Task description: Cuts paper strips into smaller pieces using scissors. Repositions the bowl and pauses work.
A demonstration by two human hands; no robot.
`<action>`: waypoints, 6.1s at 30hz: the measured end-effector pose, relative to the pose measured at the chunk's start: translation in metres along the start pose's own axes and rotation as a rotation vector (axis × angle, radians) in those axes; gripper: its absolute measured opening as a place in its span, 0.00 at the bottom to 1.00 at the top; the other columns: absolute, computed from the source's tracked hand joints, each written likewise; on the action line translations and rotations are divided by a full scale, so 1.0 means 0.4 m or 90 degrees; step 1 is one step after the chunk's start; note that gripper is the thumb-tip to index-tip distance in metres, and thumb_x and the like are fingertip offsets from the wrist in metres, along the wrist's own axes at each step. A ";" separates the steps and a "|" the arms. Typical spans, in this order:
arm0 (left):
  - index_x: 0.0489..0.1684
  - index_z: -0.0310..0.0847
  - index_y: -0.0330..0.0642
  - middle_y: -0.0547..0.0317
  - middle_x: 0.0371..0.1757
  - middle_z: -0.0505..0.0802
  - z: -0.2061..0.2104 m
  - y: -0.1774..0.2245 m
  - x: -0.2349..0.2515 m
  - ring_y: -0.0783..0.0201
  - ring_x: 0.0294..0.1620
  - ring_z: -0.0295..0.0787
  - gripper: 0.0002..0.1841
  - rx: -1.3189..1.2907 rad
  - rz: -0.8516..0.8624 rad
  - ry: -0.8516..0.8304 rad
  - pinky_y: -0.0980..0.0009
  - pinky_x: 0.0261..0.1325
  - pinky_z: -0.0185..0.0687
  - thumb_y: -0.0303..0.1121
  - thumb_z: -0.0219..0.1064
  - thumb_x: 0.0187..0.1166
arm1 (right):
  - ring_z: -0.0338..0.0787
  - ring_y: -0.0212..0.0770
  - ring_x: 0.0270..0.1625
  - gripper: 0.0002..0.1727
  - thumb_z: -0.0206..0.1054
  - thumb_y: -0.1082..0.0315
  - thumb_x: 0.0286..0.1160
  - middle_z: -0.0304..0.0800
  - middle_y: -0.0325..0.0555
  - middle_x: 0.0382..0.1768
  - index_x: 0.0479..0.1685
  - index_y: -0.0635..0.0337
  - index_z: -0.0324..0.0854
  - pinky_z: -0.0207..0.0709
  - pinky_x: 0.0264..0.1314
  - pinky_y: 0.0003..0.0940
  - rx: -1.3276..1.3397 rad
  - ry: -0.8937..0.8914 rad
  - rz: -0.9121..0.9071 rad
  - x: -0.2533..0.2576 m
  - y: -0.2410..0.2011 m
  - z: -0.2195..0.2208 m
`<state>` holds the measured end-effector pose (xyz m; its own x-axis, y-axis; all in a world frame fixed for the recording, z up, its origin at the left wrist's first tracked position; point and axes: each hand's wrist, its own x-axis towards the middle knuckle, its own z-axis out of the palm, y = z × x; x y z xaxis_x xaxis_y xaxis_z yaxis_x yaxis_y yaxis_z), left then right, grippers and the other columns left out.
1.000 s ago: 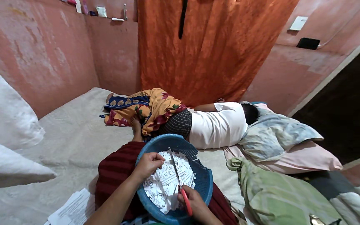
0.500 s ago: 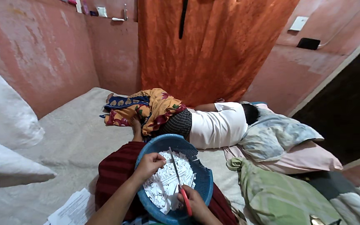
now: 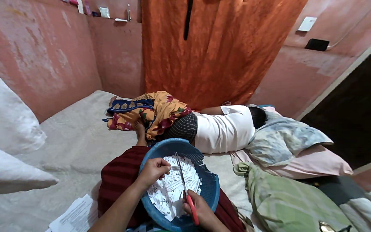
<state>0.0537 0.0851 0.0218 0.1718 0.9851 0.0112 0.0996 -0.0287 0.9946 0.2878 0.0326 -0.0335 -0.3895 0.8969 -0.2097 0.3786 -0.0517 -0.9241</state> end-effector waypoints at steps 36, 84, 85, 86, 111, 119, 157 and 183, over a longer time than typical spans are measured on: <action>0.42 0.82 0.35 0.63 0.27 0.92 0.007 0.008 -0.003 0.74 0.22 0.86 0.04 -0.038 -0.018 0.029 0.78 0.29 0.82 0.23 0.71 0.77 | 0.82 0.30 0.29 0.23 0.72 0.48 0.66 0.80 0.36 0.28 0.45 0.60 0.78 0.79 0.37 0.32 -0.007 0.002 0.006 0.002 0.001 0.003; 0.74 0.83 0.42 0.33 0.81 0.77 0.067 -0.052 0.003 0.34 0.85 0.66 0.19 0.636 0.008 -0.343 0.38 0.84 0.62 0.36 0.64 0.86 | 0.84 0.31 0.28 0.16 0.66 0.55 0.72 0.82 0.36 0.26 0.42 0.61 0.78 0.82 0.36 0.32 0.056 0.066 -0.019 -0.006 0.000 0.011; 0.72 0.84 0.44 0.34 0.84 0.73 0.072 -0.058 0.001 0.33 0.88 0.61 0.18 0.682 0.006 -0.366 0.36 0.84 0.60 0.36 0.63 0.87 | 0.85 0.31 0.30 0.18 0.66 0.54 0.72 0.83 0.36 0.28 0.44 0.62 0.78 0.83 0.38 0.31 0.055 0.061 -0.021 -0.007 0.000 0.009; 0.70 0.85 0.44 0.36 0.85 0.72 0.075 -0.060 -0.001 0.33 0.88 0.60 0.17 0.714 0.009 -0.383 0.35 0.83 0.60 0.36 0.62 0.87 | 0.86 0.31 0.31 0.20 0.66 0.53 0.71 0.83 0.37 0.30 0.46 0.62 0.78 0.83 0.39 0.31 0.056 0.060 -0.023 -0.008 0.001 0.008; 0.49 0.86 0.31 0.58 0.44 0.92 0.015 -0.021 -0.013 0.77 0.34 0.84 0.09 0.079 0.181 0.203 0.79 0.40 0.82 0.23 0.61 0.80 | 0.85 0.29 0.33 0.19 0.67 0.55 0.72 0.83 0.36 0.32 0.49 0.63 0.76 0.81 0.40 0.29 0.064 0.056 -0.006 -0.003 -0.004 0.006; 0.48 0.86 0.32 0.60 0.41 0.91 0.005 -0.005 -0.011 0.77 0.31 0.83 0.08 0.067 0.136 0.182 0.79 0.36 0.80 0.23 0.65 0.76 | 0.86 0.29 0.32 0.19 0.64 0.54 0.74 0.83 0.36 0.32 0.50 0.63 0.76 0.84 0.40 0.29 0.106 0.074 -0.008 -0.004 0.001 0.001; 0.46 0.84 0.33 0.63 0.30 0.87 -0.011 0.008 0.000 0.76 0.20 0.78 0.07 0.019 0.034 0.096 0.79 0.25 0.76 0.20 0.66 0.73 | 0.84 0.28 0.27 0.14 0.59 0.58 0.81 0.82 0.34 0.25 0.42 0.61 0.78 0.82 0.35 0.27 0.108 0.070 -0.045 -0.010 0.004 0.002; 0.47 0.84 0.33 0.62 0.32 0.88 -0.004 0.003 0.001 0.76 0.21 0.79 0.07 0.016 0.039 0.105 0.79 0.26 0.77 0.20 0.66 0.74 | 0.85 0.28 0.33 0.20 0.66 0.54 0.71 0.83 0.35 0.32 0.50 0.62 0.76 0.82 0.40 0.28 0.066 0.024 0.006 -0.002 -0.002 -0.003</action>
<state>0.0521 0.0856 0.0231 0.0149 0.9957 0.0910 0.1180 -0.0921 0.9887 0.2887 0.0326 -0.0322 -0.3539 0.9118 -0.2084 0.2928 -0.1037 -0.9505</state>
